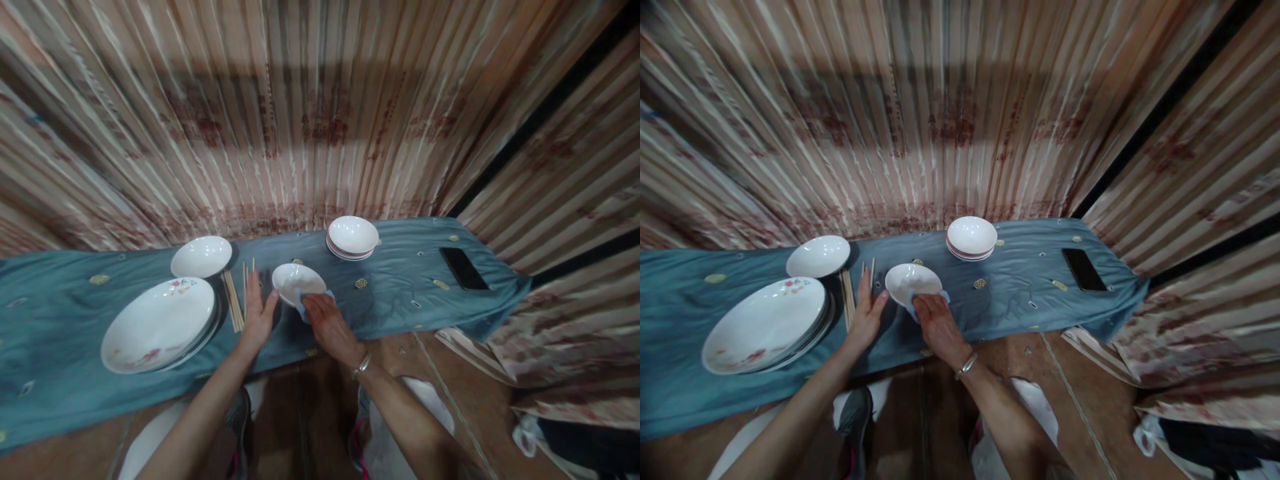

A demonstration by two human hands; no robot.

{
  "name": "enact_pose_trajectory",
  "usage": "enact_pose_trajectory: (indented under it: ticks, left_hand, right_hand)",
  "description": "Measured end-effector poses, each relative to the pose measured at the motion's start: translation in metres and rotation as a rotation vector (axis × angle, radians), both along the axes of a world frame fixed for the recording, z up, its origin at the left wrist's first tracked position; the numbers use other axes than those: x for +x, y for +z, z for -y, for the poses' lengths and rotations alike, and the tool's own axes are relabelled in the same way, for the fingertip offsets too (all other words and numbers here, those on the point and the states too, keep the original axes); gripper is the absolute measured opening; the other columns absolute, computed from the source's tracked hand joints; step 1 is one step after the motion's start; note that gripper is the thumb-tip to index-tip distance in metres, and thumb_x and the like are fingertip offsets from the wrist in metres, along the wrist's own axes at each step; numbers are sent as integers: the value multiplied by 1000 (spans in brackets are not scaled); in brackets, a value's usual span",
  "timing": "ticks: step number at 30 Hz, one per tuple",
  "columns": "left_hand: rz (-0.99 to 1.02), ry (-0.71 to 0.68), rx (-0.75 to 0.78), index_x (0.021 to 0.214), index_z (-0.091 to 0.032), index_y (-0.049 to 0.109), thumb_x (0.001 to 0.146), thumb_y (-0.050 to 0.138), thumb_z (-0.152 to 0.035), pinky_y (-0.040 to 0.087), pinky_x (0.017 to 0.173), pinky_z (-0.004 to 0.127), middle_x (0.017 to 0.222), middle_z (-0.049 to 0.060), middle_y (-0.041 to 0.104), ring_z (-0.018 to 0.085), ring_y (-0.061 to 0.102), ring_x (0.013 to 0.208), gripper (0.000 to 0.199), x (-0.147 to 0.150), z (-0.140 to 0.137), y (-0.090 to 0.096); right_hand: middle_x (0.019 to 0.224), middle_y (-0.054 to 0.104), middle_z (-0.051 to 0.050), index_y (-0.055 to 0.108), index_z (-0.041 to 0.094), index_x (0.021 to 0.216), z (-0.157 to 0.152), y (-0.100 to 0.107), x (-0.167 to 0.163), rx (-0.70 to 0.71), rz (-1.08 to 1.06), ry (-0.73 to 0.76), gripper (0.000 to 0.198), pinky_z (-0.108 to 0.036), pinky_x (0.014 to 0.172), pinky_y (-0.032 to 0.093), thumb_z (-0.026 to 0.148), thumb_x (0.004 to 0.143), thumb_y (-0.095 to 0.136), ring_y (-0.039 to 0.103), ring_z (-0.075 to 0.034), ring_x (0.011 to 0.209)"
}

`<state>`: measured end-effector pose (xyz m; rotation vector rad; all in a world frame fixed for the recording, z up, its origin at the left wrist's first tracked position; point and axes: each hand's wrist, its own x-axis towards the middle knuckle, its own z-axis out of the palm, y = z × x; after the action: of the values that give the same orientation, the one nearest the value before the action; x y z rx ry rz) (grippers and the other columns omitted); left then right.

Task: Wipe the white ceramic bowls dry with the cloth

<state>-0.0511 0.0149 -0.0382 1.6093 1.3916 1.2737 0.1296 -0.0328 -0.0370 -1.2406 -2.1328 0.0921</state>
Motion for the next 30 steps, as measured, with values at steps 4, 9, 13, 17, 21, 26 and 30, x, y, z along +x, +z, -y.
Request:
enact_pose_trajectory:
  ticks: [4,9,13,17,21,26,30]
  left_hand:
    - [-495,-188,338,136,-23,49,90,55,-36,16,116,59,153,14,39,30,20,147,48,-6,-1,5]
    - [-660,-185,497,113,-21,64,91,54,-31,18,112,65,122,13,62,32,46,131,26,-5,-9,17]
    - [-567,-237,403,97,-23,70,87,58,-31,16,115,60,105,7,67,28,57,113,17,-2,-14,28]
    - [-387,-326,190,89,-27,75,83,61,-32,24,112,53,95,7,71,28,60,100,15,5,-16,36]
    - [-135,-407,45,84,-29,77,76,69,-35,34,107,46,91,7,75,29,60,95,13,17,-14,38]
    - [99,-276,-83,70,-29,77,67,77,-31,44,96,39,77,5,73,27,61,87,4,25,-9,36]
    - [252,-51,-161,70,-22,77,69,75,-32,48,76,32,73,3,71,21,61,73,10,25,-11,35]
  right_hand:
    - [115,65,-17,58,11,123,-9,1,8,-9,-85,-12,35,-48,97,49,8,94,40,60,-26,108]
    - [122,64,-16,58,15,128,-16,-5,21,-23,-216,18,37,-46,103,48,15,97,38,57,-24,118]
    - [129,62,-11,58,22,131,-19,-8,26,-69,-334,36,39,-45,109,44,18,97,38,54,-20,125]
    - [131,62,-9,63,22,125,-26,-6,24,-117,-501,13,36,-42,111,40,22,97,39,53,-19,127]
    - [116,71,-6,69,23,113,-42,-2,26,-193,-794,-144,32,-40,100,48,32,92,47,64,-22,109]
    - [94,74,-4,71,19,100,-56,-3,38,-300,-1279,-271,32,-33,80,54,41,82,58,66,-18,84]
    - [94,74,-5,70,18,102,-53,-2,43,-338,-1419,-257,36,-33,78,54,43,78,62,67,-18,82]
